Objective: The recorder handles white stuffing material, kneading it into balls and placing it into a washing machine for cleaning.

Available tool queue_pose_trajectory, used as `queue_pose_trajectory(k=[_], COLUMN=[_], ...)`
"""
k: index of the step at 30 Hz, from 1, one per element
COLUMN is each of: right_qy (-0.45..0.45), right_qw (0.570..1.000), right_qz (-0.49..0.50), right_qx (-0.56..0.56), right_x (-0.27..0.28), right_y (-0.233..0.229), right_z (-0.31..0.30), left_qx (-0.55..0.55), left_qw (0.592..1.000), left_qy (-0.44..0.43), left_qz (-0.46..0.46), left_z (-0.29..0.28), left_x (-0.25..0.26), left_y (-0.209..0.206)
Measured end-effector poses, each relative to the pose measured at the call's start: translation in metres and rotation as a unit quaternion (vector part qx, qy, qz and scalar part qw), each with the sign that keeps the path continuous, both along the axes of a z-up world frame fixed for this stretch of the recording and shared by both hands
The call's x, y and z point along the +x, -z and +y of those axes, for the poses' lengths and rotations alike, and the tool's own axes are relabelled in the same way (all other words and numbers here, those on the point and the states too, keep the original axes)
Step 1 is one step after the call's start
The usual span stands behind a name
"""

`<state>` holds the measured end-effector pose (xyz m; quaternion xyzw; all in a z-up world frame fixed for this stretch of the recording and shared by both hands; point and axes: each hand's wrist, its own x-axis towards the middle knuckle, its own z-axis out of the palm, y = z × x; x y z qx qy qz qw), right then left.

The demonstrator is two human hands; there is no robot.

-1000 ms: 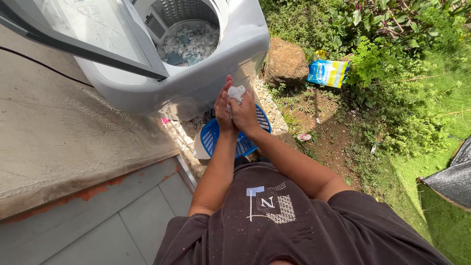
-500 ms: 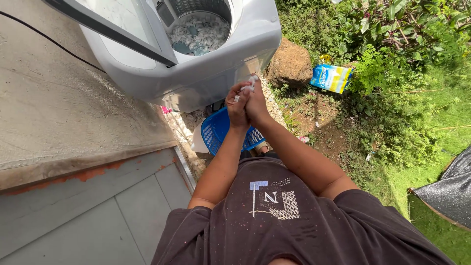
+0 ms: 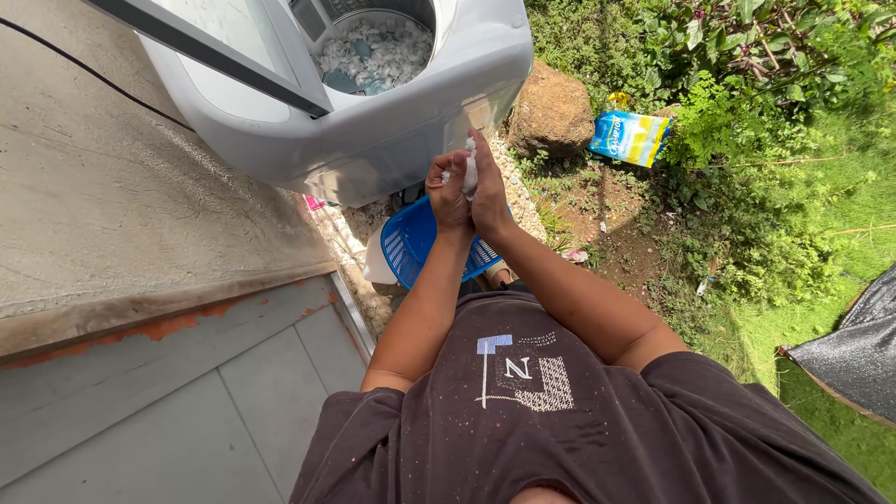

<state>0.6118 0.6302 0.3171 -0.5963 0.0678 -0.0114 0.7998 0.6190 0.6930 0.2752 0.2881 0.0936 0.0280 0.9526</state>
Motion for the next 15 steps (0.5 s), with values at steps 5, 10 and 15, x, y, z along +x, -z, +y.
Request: queue_pose_trajectory(k=[5, 10, 15], right_qy=[0.041, 0.096, 0.047], right_qw=[0.998, 0.987, 0.994], right_qz=[0.035, 0.037, 0.022], right_qx=[0.016, 0.121, 0.099], right_x=[0.007, 0.007, -0.005], right_y=[-0.009, -0.004, 0.026], right_z=[-0.004, -0.010, -0.022], left_qx=[0.079, 0.172, 0.204], left_qw=[0.994, 0.977, 0.974], left_qy=[-0.003, -0.006, 0.009], left_qz=[-0.072, -0.124, -0.097], left_z=[-0.003, -0.007, -0.016], left_x=[-0.001, -0.004, -0.012], left_y=[-0.013, -0.036, -0.057])
